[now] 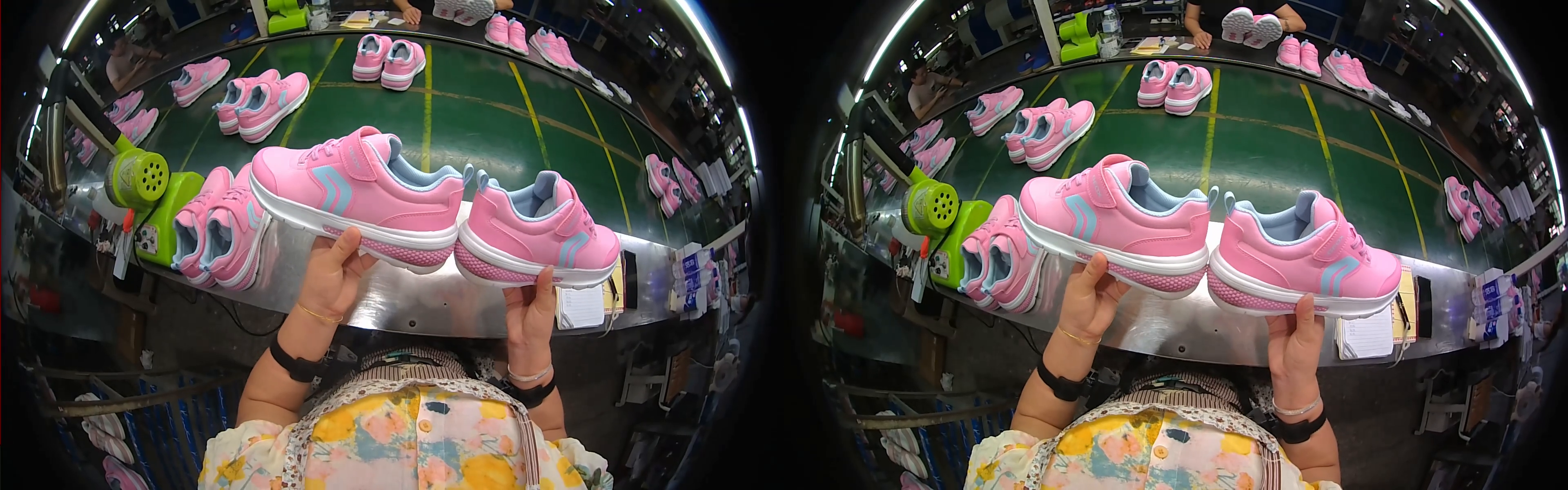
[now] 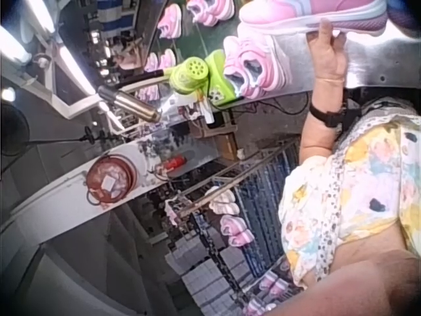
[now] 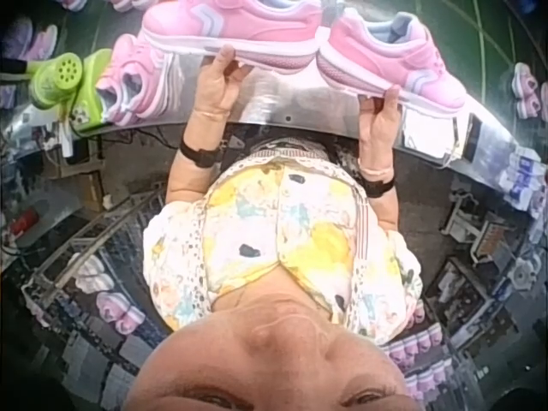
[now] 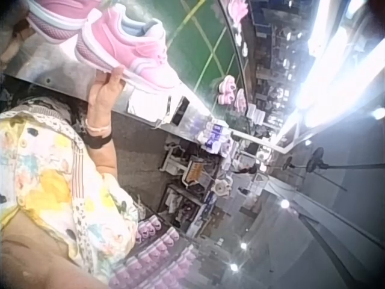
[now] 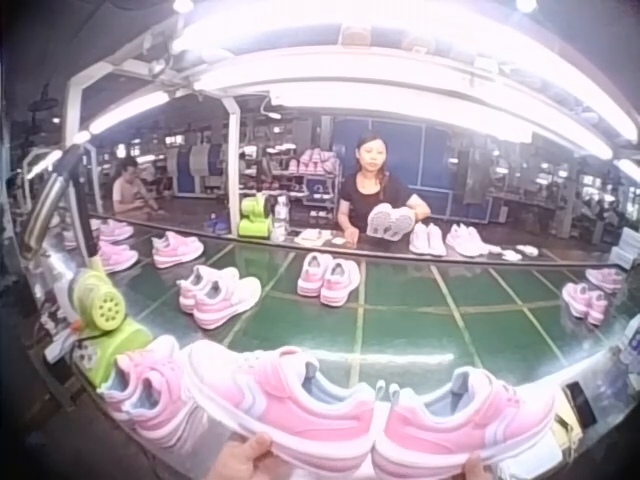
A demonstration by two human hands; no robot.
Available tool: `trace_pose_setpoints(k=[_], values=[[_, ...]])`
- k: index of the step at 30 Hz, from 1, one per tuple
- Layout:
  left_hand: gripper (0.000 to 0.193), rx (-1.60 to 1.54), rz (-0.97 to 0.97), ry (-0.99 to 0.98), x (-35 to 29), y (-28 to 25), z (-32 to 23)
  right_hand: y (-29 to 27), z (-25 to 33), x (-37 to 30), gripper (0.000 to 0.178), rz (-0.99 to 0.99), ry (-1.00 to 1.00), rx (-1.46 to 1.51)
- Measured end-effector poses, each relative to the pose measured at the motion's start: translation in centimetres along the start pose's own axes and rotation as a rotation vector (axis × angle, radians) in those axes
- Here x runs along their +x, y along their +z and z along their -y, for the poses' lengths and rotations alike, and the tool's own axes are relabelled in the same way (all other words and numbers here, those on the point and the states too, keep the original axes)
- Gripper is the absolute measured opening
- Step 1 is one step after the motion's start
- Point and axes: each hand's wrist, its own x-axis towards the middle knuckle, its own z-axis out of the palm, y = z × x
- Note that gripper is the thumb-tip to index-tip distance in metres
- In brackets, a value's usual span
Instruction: Inspecting, cleaning, and organizing finished pink shoes on an assembly line and recording data in a notebook.
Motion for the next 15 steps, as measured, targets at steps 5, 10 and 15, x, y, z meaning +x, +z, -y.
trace_pose_setpoints(k=[5, 10, 15], values=[[0.039, -0.033, 0.002, 0.004, -0.07, -0.15, 0.09, 0.33, -0.11, 0.08, 0.048, -0.045, -0.021, 0.0], [0.043, 0.005, -0.007, 0.004, 0.01, -0.2, 0.06, 0.26, 0.0, 0.1, 0.05, -0.015, -0.005, 0.014], [0.039, -0.032, -0.012, 0.003, -0.11, 0.15, 0.18, 0.33, -0.01, 0.0, 0.052, -0.013, 0.003, 0.006]])
